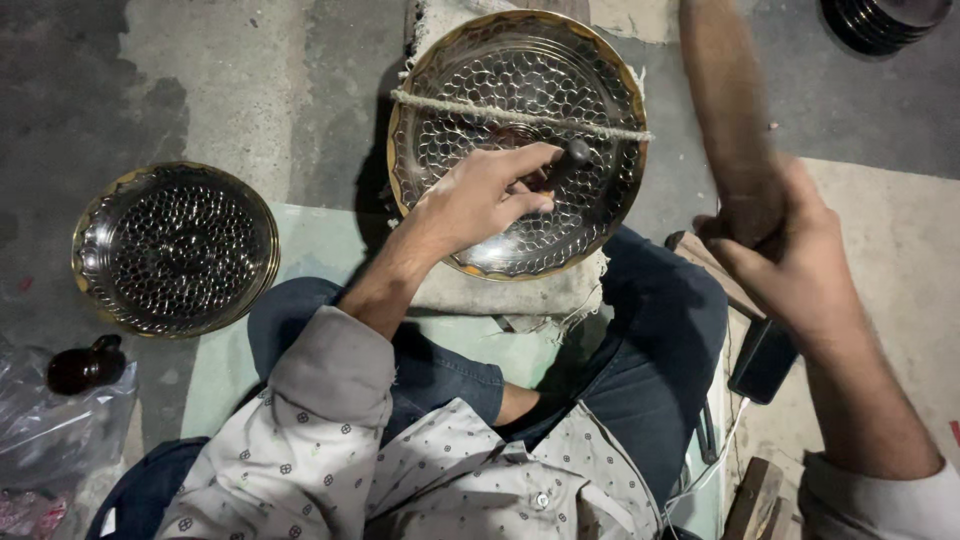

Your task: The person uses a hammer and a metal punch to create a textured pattern on a round metal plate. They repeatedly strike the punch to form indentations across the surface, occasionally repositioning the punch to continue the pattern.

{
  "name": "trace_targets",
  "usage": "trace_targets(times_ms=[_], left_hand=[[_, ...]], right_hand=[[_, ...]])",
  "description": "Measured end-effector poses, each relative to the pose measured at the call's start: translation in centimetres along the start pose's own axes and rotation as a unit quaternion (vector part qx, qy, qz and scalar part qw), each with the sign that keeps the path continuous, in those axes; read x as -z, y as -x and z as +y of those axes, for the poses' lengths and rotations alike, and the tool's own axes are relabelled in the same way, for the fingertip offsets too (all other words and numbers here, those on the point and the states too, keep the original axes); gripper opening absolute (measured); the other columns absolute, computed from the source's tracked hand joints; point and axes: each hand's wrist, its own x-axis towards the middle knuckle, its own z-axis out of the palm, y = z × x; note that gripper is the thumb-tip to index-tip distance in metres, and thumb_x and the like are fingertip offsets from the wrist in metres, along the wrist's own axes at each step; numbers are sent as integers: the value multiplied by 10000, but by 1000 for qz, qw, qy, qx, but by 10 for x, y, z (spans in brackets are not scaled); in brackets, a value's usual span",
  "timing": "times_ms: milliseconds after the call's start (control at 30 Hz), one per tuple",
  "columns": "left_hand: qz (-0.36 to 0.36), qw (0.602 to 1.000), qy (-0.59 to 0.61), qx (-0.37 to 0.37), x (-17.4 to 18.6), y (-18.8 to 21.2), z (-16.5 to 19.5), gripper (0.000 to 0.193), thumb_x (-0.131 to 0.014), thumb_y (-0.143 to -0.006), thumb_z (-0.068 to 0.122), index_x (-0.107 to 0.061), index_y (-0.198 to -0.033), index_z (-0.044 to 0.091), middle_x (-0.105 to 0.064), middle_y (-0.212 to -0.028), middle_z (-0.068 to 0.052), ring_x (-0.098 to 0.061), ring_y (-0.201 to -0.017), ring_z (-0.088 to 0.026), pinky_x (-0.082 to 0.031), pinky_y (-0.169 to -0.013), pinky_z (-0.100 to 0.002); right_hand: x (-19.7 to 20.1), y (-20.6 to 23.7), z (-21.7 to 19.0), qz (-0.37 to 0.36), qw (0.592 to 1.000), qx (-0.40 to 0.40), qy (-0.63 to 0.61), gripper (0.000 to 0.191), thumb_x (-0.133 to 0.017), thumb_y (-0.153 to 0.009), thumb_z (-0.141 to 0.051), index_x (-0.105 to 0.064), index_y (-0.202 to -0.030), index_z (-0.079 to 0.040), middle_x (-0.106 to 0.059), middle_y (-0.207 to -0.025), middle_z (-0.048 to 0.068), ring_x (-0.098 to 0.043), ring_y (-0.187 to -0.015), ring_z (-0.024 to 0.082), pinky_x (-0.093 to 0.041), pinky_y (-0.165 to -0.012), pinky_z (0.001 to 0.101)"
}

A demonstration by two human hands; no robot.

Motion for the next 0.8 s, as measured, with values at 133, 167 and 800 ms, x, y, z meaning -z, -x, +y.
trace_targets(times_ms=[133, 167, 800], left_hand=[[3, 998, -64, 7, 0, -1, -4, 455, -779, -914, 211, -633, -1317, 58, -775, -1045, -186, -781, -913, -277, -593, -807, -387], [7, 999, -54, 0, -1, -2, -5, 467, -773, -918, 218, -626, -1327, 47, -765, -1059, -193, -780, -927, -278, -590, -815, -391], [-18, 997, -63, 30, 2, 9, -5, 399, -765, -931, 231, -659, -1266, 41, -765, -1053, -172, -780, -896, -237, -575, -786, -376]], right_hand=[[-8, 5, 3, 28, 999, 4, 17, 598, -850, -843, -108, -585, -1377, -61, -723, -1135, 201, -735, -1039, 318, -559, -867, 389], [-11, 7, 4, 21, 999, -8, 37, 604, -834, -808, -76, -593, -1362, -72, -734, -1115, 191, -739, -1022, 331, -563, -870, 400], [-21, 24, -4, 47, 995, 4, 83, 633, -796, -821, -25, -591, -1411, -130, -740, -1177, 174, -729, -1057, 345, -564, -886, 411]])
